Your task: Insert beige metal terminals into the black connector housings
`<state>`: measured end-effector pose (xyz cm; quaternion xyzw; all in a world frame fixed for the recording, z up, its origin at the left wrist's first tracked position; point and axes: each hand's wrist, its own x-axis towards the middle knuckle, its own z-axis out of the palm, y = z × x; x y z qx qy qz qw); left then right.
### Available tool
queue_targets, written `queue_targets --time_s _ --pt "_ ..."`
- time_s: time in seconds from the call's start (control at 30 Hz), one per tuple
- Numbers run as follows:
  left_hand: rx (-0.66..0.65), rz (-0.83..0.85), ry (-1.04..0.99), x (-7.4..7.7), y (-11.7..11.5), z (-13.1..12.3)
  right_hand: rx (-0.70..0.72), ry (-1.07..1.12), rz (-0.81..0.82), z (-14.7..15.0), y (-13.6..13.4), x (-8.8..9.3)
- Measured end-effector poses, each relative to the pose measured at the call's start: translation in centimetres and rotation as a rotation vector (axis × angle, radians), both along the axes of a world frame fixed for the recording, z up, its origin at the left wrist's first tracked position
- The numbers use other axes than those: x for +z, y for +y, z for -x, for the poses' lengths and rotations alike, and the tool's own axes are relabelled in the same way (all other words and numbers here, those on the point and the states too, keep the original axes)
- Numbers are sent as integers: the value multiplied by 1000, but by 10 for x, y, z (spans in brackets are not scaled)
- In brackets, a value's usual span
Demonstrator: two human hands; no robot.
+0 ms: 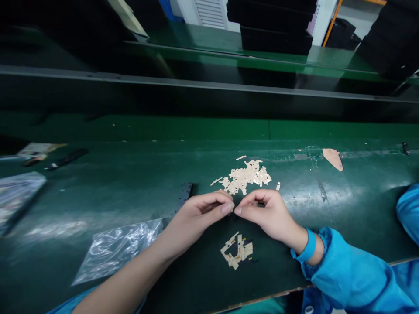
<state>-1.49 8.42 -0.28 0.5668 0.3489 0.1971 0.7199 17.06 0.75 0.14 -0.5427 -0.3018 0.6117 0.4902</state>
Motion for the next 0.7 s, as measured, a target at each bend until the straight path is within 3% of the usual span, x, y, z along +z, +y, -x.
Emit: queue_targets --time_s 0.23,0.47,0.53,0.63,0.7 --pt "-42 140 -64 -1 -3 -3 55 169 112 3 -2 -2" --pt "-56 102 68 4 -7 -5 29 179 114 2 -5 -6" --pt "20 -83 204 9 4 5 7 129 104 0 -5 -8" --pt "233 -458 637 18 28 35 -20 49 109 -1 -5 -12" --pt "242 -477 924 21 43 57 -16 23 109 -1 -4 -14"
